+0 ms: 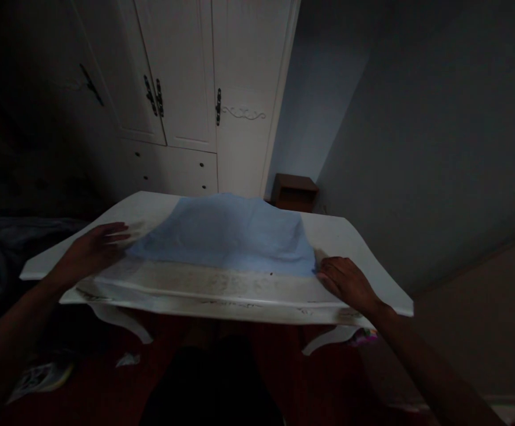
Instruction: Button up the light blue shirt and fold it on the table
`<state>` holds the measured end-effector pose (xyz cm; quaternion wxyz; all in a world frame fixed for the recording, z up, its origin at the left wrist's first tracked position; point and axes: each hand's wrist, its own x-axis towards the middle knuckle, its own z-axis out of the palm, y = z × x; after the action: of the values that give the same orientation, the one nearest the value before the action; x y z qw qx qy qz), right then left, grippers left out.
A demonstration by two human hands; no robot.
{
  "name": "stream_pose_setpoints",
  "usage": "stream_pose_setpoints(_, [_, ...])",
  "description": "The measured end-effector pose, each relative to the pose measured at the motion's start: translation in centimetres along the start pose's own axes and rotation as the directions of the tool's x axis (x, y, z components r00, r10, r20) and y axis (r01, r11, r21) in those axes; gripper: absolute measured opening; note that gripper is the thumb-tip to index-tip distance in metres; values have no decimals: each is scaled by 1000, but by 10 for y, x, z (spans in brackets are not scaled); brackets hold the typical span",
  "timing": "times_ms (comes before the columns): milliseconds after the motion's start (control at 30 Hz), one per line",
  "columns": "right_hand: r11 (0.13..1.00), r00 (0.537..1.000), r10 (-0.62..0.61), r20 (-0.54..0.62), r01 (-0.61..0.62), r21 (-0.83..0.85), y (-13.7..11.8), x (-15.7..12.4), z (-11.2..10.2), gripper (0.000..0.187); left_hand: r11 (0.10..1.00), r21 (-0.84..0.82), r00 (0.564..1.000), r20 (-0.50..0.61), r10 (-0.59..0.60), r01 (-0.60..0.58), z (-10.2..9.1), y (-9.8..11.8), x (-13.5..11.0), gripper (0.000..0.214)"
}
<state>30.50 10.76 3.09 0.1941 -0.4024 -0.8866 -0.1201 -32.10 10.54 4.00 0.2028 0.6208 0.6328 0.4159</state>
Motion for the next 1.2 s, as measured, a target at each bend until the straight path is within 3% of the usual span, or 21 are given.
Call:
stream_pose_setpoints(100, [997,992,83,-96,-82,17,-15,23,-5,34,994,102,998,-47,39,-34,10,27,8,55])
stream_pose_setpoints(167, [991,986,126,-109,-122,45,-32,51,-4,37,984,167,998,5,64,-64,32,53,18,55])
stream_pose_setpoints(300, [988,994,107,5,-107,110,-59,117,22,50,908,299,946,229,228,-291,93,95,49,62])
stream_pose_setpoints(367, [988,992,101,80,-109,107,-61,140,43,57,858,385,917,337,212,-340,118,100,66,67])
stream_pose_setpoints(433, [986,980,129,152,-144,88,-54,151,65,62,795,509,921,357,154,-330,132,94,79,73])
stream_pose_setpoints(567, [970,942,224,249,-242,40,-21,145,94,71,739,632,952,302,42,-233,133,58,90,76])
stream_pose_setpoints(733, [955,906,296,303,-290,-67,15,130,95,71,763,592,960,247,135,-259,127,30,88,67])
stream_pose_setpoints(900, [924,837,380,393,-366,-113,39,129,92,70,812,541,969,221,114,-219,125,35,96,57])
stream_pose_setpoints(1033, [928,883,373,285,-357,-108,38,142,97,78,839,523,976,216,42,-152,123,47,113,57])
stream_pose_setpoints(1100, [932,899,363,244,-355,-81,28,159,101,85,807,551,966,240,93,-214,128,56,124,56])
stream_pose_setpoints(1200, [945,917,320,239,-325,-18,4,198,105,91,744,538,902,380,204,-395,146,71,143,59])
